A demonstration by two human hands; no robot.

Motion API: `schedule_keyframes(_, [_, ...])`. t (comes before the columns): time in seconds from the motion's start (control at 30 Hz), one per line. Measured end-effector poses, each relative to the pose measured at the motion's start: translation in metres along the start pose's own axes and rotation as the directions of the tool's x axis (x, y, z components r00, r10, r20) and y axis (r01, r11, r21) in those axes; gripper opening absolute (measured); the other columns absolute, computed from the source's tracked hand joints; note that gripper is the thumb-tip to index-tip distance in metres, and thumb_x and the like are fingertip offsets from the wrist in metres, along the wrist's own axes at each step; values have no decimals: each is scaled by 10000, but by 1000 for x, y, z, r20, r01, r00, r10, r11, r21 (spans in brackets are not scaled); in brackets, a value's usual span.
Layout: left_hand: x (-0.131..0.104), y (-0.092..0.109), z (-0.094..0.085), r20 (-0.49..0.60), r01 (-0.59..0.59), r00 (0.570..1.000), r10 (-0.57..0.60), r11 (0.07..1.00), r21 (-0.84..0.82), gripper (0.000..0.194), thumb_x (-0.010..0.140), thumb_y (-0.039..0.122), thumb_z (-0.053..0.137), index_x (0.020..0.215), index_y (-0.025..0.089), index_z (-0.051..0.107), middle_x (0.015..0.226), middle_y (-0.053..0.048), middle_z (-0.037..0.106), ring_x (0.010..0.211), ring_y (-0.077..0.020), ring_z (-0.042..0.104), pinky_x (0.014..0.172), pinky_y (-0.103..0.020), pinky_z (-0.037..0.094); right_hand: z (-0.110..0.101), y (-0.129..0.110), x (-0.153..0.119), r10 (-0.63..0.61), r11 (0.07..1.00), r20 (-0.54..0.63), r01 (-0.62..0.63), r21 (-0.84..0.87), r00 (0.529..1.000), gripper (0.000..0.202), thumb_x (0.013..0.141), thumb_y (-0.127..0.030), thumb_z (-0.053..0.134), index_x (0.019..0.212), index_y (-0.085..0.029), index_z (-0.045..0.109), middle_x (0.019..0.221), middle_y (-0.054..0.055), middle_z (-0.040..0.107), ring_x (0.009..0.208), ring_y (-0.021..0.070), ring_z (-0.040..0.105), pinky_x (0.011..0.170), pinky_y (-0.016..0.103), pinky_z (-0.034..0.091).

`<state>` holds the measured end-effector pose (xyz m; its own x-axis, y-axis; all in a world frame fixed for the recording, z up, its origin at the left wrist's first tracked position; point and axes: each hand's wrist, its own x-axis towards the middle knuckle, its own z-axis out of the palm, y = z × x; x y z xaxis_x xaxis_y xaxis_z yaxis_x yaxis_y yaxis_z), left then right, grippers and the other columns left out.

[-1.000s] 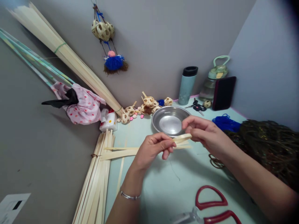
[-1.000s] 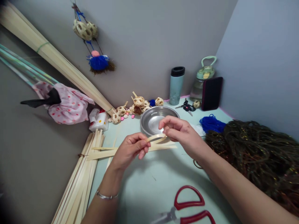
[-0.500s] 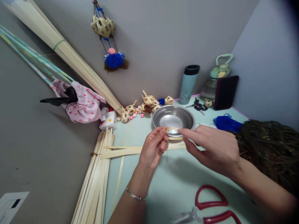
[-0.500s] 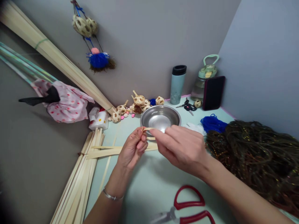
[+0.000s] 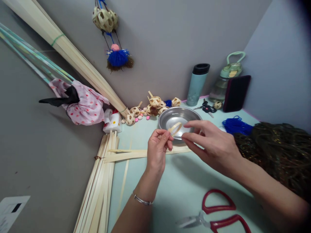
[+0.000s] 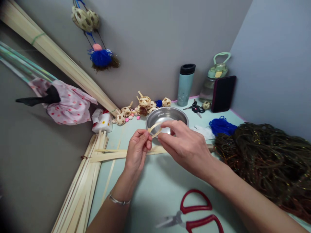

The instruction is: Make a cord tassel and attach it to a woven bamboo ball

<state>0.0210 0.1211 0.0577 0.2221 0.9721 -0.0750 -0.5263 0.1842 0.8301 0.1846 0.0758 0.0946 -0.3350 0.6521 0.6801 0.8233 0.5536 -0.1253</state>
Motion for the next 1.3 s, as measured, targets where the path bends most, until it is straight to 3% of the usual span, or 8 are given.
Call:
schedule_keyframes(0.17, [-4,-6,1,184,-34,983,-26,948,317,127,807,245,691,783,172,590,579,59,579,480,-67,502,508,-190,392,-23,-5,9,83,706,344,-299,642,935,156,982,-186,520,852,-205,603,1033,59,665,946,178,629,825,302,483])
schedule_keyframes(0.3, [-15,-7,6,389,17,886,-254,854,520,38,798,163,650,760,163,646,670,28,619,551,-76,516,552,-208,412,-23,9,8,206,373,589,-619,691,781,263,998,-283,508,753,-198,553,661,-22,530,611,116,486,556,240,377])
schedule_keyframes(0.43, [-20,2,8,508,163,745,-433,856,490,157,776,278,751,788,152,657,649,15,613,540,-92,556,557,-228,439,-4,22,3,270,75,691,-730,679,671,264,945,-293,579,714,-176,529,633,-43,425,529,80,301,481,233,213])
schedule_keyframes(0.6, [-16,8,7,489,248,819,-301,953,172,245,797,325,770,943,159,666,703,8,656,500,-57,548,525,-193,420,3,22,6,366,-126,679,-689,714,637,204,926,-293,607,761,-180,568,715,-21,506,526,73,302,478,214,234])
schedule_keyframes(0.8, [-12,5,8,331,305,911,-248,943,-133,210,790,274,788,920,126,714,664,16,628,462,-7,469,465,-129,351,-6,21,7,474,-45,378,-407,912,795,114,934,-308,572,880,-241,647,1013,20,578,716,129,502,636,246,453])
schedule_keyframes(0.97, [-10,7,10,209,262,954,-214,935,-237,223,738,258,822,852,116,693,641,36,584,456,4,414,443,-118,316,-3,14,3,306,683,120,-305,664,944,139,914,-224,632,1030,-259,699,1155,79,581,1086,245,568,912,374,486])
schedule_keyframes(1.07, [-9,7,10,188,255,958,-215,942,-218,231,739,267,816,854,119,682,643,39,577,458,-1,410,449,-128,320,5,10,0,117,948,39,-124,293,992,202,939,-165,585,1113,-227,667,1161,124,581,1051,263,595,870,417,514])
schedule_keyframes(1.3, [-4,8,4,95,37,995,-41,998,41,219,770,299,778,883,154,658,707,21,644,529,-50,528,536,-174,414,-3,2,2,-41,999,13,40,37,999,110,938,-120,579,878,-179,649,1234,169,594,1024,278,564,850,436,491])
